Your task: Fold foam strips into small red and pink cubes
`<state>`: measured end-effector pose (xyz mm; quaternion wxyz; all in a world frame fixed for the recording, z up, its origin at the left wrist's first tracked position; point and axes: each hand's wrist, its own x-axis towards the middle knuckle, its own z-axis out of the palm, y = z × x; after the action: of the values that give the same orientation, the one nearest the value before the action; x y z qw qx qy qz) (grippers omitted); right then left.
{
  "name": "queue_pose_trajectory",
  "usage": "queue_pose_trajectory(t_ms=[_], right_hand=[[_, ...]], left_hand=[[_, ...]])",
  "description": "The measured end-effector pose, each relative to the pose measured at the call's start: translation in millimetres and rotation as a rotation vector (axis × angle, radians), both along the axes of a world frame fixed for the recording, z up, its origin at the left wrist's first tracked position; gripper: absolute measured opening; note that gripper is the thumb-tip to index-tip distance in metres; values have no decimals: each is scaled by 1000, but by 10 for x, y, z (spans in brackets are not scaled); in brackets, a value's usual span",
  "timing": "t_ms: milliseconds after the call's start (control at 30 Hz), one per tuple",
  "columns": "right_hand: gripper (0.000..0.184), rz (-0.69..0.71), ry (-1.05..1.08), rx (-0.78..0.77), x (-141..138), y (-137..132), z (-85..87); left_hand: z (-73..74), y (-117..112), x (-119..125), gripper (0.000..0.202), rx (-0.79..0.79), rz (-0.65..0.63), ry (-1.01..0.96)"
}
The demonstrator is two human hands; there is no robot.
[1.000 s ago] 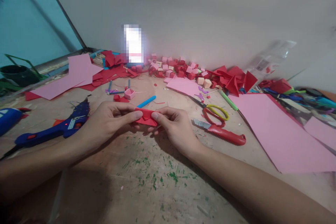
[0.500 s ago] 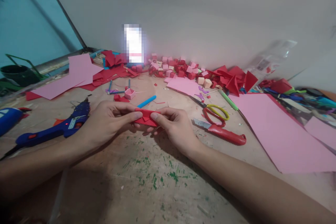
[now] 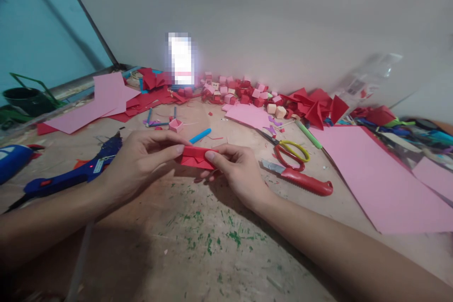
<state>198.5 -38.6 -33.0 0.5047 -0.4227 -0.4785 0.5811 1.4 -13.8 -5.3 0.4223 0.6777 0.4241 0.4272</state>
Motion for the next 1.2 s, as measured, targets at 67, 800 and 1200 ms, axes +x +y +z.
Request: queue_pose_trajectory(t_ms=[67,800,1200], right_hand=[[22,6,3,-4,-2,-2,-4],[23,16,-11,-9,6,-7,-7],[24,31,-92,32,3,-10,26]], left_hand=[[-11,-2,0,14,0,-5,4],[-3,3,18,31,-156,-111,-53],[5,1,25,29,30,-13,173]])
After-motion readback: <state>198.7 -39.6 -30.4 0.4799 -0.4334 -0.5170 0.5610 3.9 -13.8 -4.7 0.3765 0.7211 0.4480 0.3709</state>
